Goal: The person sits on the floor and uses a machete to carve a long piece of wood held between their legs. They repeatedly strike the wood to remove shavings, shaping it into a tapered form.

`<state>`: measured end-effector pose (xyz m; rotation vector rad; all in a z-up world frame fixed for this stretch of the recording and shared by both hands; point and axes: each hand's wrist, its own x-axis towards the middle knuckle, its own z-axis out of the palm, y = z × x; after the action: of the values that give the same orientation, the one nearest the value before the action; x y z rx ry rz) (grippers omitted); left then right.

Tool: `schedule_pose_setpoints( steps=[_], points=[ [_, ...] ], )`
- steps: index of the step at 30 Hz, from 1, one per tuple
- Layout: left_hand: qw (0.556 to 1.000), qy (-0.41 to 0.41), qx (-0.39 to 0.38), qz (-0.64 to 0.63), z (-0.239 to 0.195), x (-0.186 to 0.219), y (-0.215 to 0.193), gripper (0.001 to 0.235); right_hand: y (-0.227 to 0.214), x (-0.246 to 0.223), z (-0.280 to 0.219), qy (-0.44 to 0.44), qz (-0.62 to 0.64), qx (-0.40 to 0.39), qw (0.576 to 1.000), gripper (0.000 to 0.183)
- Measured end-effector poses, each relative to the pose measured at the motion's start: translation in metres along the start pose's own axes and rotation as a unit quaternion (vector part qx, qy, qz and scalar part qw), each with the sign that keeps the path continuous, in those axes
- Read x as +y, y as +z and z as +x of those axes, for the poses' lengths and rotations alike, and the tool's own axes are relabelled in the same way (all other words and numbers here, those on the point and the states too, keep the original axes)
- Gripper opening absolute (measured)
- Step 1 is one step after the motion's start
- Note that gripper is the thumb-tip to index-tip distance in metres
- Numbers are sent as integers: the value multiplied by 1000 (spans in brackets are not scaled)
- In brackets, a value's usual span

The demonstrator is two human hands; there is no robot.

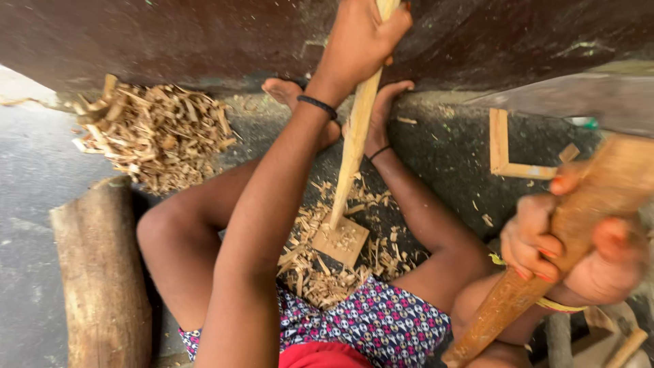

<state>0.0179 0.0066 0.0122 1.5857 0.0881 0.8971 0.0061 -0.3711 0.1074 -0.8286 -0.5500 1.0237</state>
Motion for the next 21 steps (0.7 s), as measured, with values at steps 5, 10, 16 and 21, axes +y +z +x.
schedule_pose_setpoints(
  steps=[5,10,16,21],
  points=[
    [999,-27,-1,27,1,-4,3,28,-28,90,19,189,57,67,978,34],
    [1000,9,6,13,1,6,0,23,-27,158,43,291,-129,138,938,28],
    [999,15,11,37,2,6,-1,20,-21,129,37,244,-123,150,950,30],
    [1000,18,11,8,-4,10,-4,19,-10,43,31,112,-39,52,992,45]
  ],
)
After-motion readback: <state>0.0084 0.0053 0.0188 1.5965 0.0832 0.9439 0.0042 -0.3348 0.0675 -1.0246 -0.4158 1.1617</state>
